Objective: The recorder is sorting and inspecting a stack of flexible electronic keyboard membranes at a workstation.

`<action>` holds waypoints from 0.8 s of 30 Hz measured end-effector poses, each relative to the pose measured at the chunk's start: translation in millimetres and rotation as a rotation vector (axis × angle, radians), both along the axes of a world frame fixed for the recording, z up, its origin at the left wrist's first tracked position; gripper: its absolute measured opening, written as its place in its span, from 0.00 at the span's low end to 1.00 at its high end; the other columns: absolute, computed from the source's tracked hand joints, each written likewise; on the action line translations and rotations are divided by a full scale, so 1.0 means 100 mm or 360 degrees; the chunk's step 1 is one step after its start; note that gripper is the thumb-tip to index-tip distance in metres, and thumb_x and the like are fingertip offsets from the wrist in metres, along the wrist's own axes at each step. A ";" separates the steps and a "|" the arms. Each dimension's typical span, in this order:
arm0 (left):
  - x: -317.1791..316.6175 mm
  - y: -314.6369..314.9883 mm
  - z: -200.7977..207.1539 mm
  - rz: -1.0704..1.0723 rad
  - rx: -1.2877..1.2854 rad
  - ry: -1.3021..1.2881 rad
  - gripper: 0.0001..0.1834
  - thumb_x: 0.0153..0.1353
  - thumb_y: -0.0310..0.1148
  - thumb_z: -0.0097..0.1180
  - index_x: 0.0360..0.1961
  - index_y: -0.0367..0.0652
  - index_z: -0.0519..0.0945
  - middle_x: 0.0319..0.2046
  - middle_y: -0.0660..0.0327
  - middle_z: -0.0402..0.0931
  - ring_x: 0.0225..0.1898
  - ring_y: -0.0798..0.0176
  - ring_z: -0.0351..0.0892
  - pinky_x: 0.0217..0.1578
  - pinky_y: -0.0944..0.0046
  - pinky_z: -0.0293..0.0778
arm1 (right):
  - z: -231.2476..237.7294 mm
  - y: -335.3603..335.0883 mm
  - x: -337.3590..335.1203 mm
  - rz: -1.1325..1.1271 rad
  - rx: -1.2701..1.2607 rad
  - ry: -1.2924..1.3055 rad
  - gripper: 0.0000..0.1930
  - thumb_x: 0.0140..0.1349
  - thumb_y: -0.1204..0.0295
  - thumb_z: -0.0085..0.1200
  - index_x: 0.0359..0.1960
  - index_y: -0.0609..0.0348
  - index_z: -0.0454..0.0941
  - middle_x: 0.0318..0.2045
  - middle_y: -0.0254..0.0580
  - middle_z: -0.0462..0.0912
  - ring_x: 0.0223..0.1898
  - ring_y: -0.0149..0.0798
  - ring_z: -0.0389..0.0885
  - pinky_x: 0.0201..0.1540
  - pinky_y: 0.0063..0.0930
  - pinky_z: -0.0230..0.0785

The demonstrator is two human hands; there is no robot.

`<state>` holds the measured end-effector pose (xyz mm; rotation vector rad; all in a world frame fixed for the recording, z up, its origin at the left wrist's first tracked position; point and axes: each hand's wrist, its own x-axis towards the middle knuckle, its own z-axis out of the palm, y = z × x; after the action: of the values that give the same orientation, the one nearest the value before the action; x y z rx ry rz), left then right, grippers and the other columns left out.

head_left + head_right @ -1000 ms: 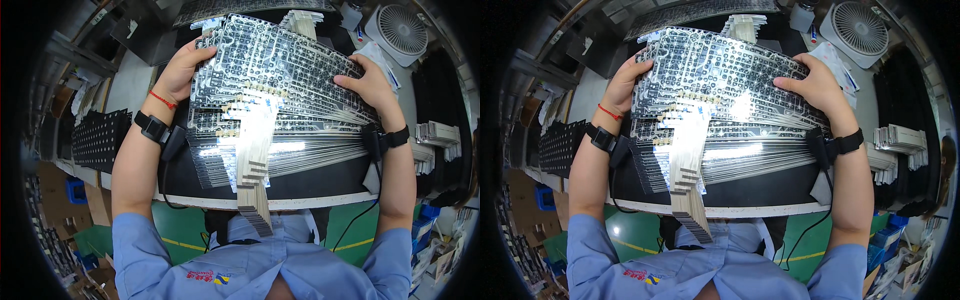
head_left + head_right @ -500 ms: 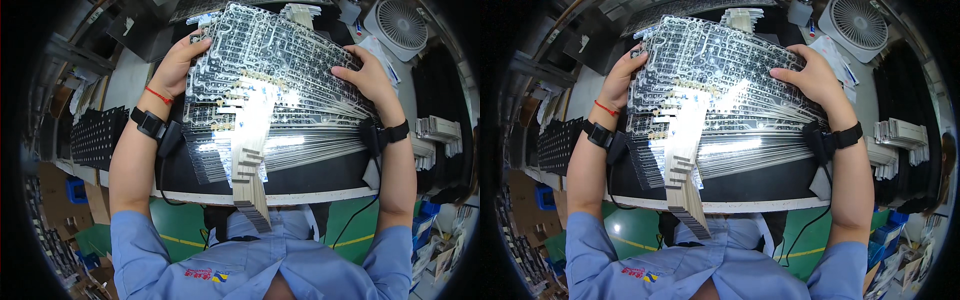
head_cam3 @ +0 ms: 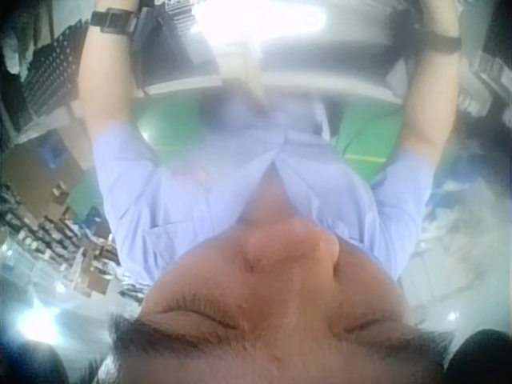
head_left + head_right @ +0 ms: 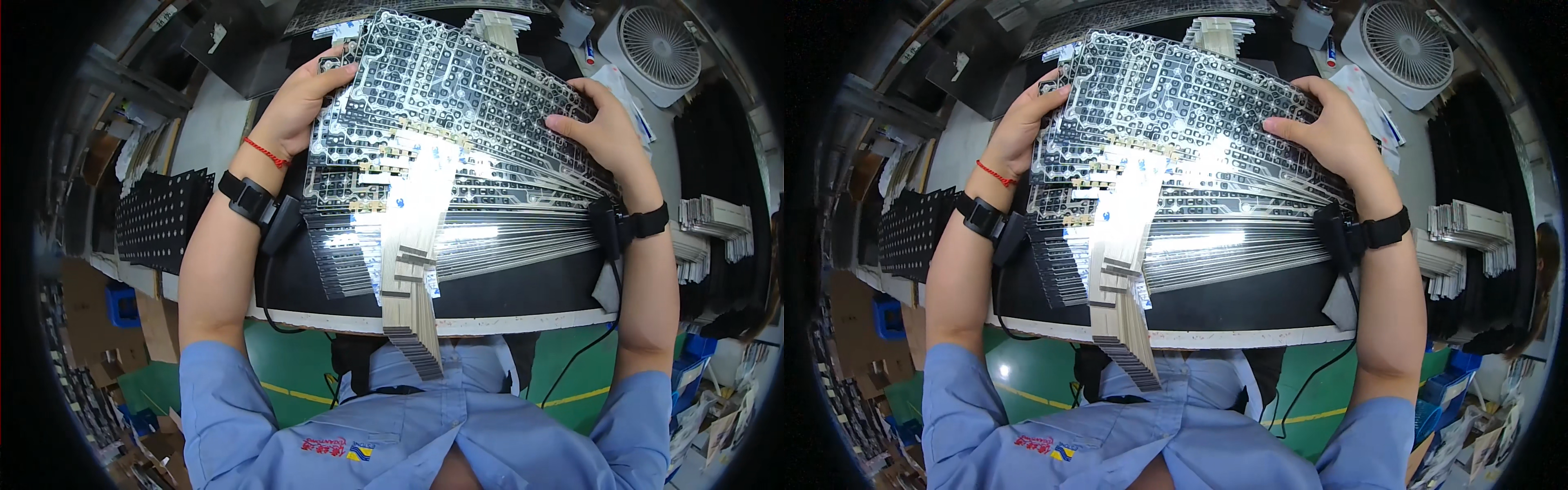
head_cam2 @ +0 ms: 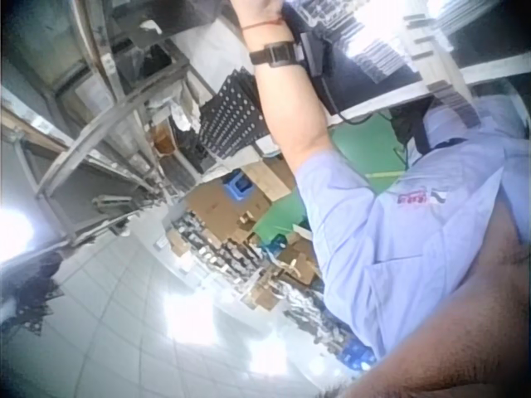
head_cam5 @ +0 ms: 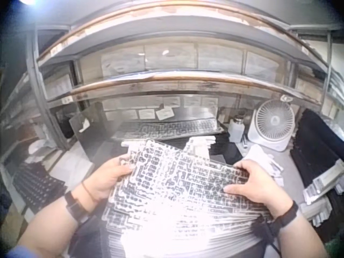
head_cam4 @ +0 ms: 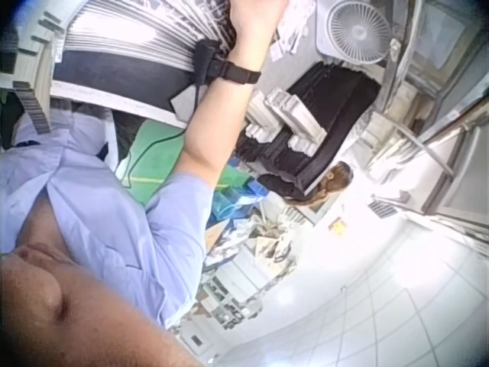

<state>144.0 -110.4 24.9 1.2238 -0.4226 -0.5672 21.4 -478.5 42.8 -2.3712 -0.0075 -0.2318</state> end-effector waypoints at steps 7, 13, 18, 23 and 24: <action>-0.02 -0.01 0.04 -0.0039 -0.0058 0.0033 0.28 0.70 0.30 0.51 0.69 0.35 0.61 0.53 0.54 0.79 0.48 0.68 0.83 0.48 0.69 0.81 | -0.07 -0.08 0.02 -0.0109 -0.0047 -0.0040 0.35 0.46 0.59 0.76 0.51 0.69 0.76 0.43 0.47 0.83 0.43 0.38 0.81 0.50 0.30 0.72; 0.04 0.05 -0.05 -0.0168 -0.0174 0.0016 0.21 0.74 0.34 0.47 0.63 0.36 0.68 0.52 0.57 0.80 0.48 0.68 0.83 0.48 0.67 0.81 | -0.06 -0.10 0.05 -0.0116 0.0165 0.0059 0.31 0.46 0.61 0.76 0.48 0.67 0.77 0.38 0.41 0.83 0.40 0.33 0.80 0.46 0.27 0.72; 0.10 0.09 -0.04 -0.0332 -0.0278 0.0168 0.20 0.73 0.37 0.48 0.61 0.36 0.70 0.52 0.57 0.80 0.47 0.67 0.84 0.49 0.66 0.81 | 0.00 0.05 -0.01 -0.0061 0.0088 0.0018 0.26 0.48 0.64 0.75 0.45 0.64 0.78 0.35 0.37 0.83 0.37 0.29 0.79 0.43 0.24 0.72; 0.08 0.07 -0.04 -0.0258 -0.0222 0.0088 0.18 0.72 0.33 0.48 0.59 0.36 0.72 0.50 0.57 0.81 0.47 0.67 0.84 0.50 0.65 0.81 | -0.02 0.01 0.01 -0.0070 0.0186 0.0071 0.25 0.48 0.65 0.74 0.45 0.64 0.78 0.35 0.36 0.83 0.35 0.28 0.79 0.42 0.24 0.73; 0.08 0.06 -0.04 -0.0259 -0.0222 0.0100 0.18 0.72 0.33 0.48 0.59 0.36 0.72 0.50 0.57 0.81 0.47 0.67 0.84 0.50 0.65 0.81 | -0.01 0.01 0.01 -0.0067 0.0204 0.0075 0.25 0.48 0.65 0.74 0.45 0.64 0.78 0.35 0.36 0.83 0.35 0.28 0.79 0.42 0.23 0.73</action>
<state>152.3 -104.1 20.5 1.0412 -0.5031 -0.7021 22.5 -477.3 41.3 -2.2503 0.0777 -0.1905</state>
